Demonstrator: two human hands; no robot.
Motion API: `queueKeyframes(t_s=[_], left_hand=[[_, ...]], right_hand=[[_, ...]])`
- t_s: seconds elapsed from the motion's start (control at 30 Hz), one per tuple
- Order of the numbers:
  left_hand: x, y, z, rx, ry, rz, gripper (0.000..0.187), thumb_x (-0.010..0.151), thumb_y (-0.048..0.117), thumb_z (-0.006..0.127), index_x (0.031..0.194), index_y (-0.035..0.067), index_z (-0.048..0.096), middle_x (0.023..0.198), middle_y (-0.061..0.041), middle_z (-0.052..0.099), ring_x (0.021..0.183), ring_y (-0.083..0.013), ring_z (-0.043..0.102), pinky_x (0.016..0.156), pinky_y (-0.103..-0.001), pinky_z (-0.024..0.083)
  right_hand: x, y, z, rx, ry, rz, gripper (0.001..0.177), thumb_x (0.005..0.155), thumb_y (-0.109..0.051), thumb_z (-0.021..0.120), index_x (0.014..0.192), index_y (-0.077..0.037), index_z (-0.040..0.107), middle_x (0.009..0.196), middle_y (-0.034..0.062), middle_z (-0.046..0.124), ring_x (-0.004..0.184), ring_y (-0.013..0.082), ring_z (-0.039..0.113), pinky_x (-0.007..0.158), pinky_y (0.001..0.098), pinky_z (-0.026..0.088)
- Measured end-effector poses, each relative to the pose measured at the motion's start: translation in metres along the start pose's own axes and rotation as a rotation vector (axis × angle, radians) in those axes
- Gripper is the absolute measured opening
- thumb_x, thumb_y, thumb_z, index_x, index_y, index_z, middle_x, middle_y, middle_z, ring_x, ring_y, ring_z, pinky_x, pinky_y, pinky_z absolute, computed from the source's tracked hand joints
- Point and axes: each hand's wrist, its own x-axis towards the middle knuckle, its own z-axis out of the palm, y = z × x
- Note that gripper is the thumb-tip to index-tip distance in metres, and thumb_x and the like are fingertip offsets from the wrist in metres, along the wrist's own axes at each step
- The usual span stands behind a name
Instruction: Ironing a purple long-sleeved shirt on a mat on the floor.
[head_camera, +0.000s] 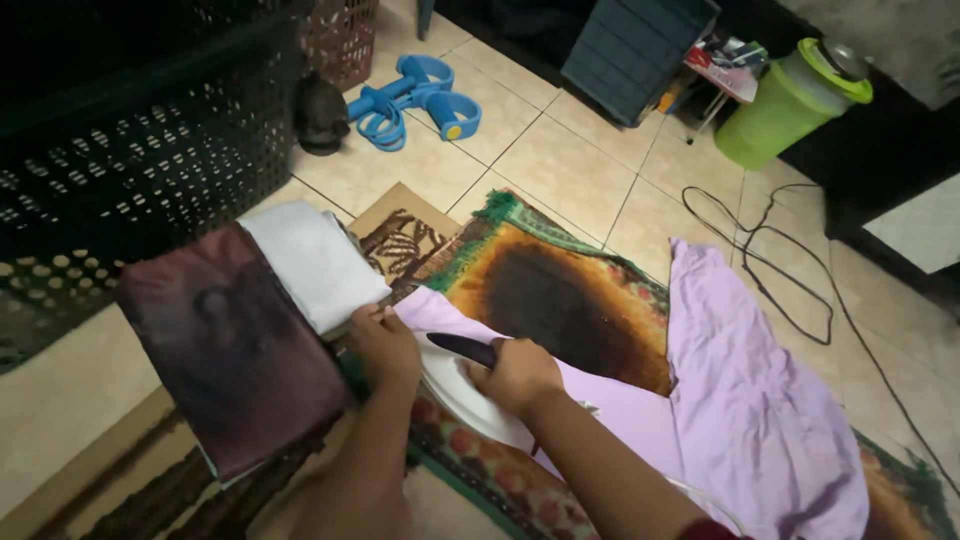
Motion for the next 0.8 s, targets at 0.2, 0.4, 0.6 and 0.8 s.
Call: queueKeyframes(t_s=[0.2,0.4,0.6,0.8], left_hand=[[0.002,-0.011,-0.016,0.188,-0.257,0.152,0.029,0.082,0.016,0.076,0.111,0.016,0.071,0.11,-0.017,0.067,0.111,-0.0374,0.06,0.097,-0.046,0.048],[-0.003,0.033,-0.043,0.355,-0.472,0.133,0.035,0.077,0.018,0.082,0.111,0.017,0.072,0.115,-0.016,0.062,0.114,-0.0364,0.058,0.098,-0.046,0.048],[-0.004,0.052,-0.036,0.301,-0.244,0.397,0.044,0.07,-0.002,0.067,0.11,0.015,0.073,0.119,-0.016,0.059,0.113,-0.0375,0.057,0.095,-0.047,0.048],[0.026,0.052,-0.002,0.274,-0.326,0.575,0.039,0.076,0.009,0.071,0.116,0.013,0.073,0.111,-0.012,0.069,0.111,-0.0347,0.06,0.094,-0.049,0.046]], right_hand=[[-0.029,0.045,0.002,0.052,0.006,0.091,0.057,0.08,-0.062,0.07,0.096,-0.008,0.077,0.092,0.0202,0.074,0.091,0.036,0.073,0.084,0.046,0.057],[-0.095,0.165,0.006,0.089,-0.05,0.315,0.059,0.079,-0.065,0.069,0.09,-0.007,0.079,0.082,0.0164,0.078,0.083,0.0313,0.078,0.082,0.0425,0.058],[-0.11,0.264,0.03,0.133,0.177,0.482,0.061,0.075,-0.062,0.076,0.092,-0.004,0.078,0.077,0.0164,0.074,0.072,0.0324,0.074,0.071,0.0446,0.057],[-0.072,0.179,0.001,0.195,0.018,0.381,0.058,0.075,-0.062,0.075,0.085,-0.005,0.079,0.068,0.0137,0.075,0.065,0.0274,0.071,0.068,0.0419,0.056]])
